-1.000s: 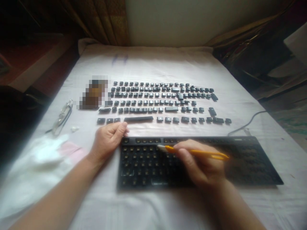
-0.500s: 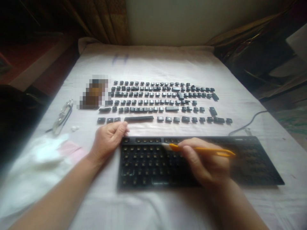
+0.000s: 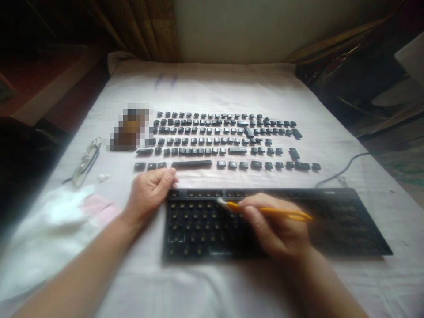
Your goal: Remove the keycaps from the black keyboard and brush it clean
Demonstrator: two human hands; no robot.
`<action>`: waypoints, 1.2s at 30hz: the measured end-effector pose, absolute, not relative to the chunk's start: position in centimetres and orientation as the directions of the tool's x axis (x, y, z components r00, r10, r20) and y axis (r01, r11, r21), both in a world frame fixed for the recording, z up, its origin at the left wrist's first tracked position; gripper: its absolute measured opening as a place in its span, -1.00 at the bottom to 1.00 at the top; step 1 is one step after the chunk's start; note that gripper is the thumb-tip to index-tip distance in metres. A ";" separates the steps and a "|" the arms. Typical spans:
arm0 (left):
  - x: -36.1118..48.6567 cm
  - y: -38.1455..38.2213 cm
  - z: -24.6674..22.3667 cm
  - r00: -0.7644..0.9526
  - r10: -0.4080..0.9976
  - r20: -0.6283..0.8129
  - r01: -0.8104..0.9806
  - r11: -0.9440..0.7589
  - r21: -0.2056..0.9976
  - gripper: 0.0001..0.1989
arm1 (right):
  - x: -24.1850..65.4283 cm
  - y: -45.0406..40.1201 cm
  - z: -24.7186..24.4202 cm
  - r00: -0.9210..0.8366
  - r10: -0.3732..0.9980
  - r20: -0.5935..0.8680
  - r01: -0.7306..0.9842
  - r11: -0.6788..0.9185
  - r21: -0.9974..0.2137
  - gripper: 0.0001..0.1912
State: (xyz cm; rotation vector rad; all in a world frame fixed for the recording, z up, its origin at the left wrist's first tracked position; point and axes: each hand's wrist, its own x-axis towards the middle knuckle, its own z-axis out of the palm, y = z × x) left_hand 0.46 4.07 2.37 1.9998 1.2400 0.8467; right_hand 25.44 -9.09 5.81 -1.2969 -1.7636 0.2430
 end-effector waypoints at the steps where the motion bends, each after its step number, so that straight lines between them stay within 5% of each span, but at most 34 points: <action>1: 0.5 4.1 2.3 0.351 0.917 0.192 0.509 -0.359 0.782 -0.65 | 25.4 -9.1 5.8 -0.031 0.841 0.539 0.652 0.426 -0.627 -0.81; 36: 0.7 4.2 2.5 0.341 0.927 0.156 0.535 -0.328 0.779 -0.63 | 25.3 -9.1 5.9 -0.032 0.841 0.540 0.664 0.422 -0.618 -0.82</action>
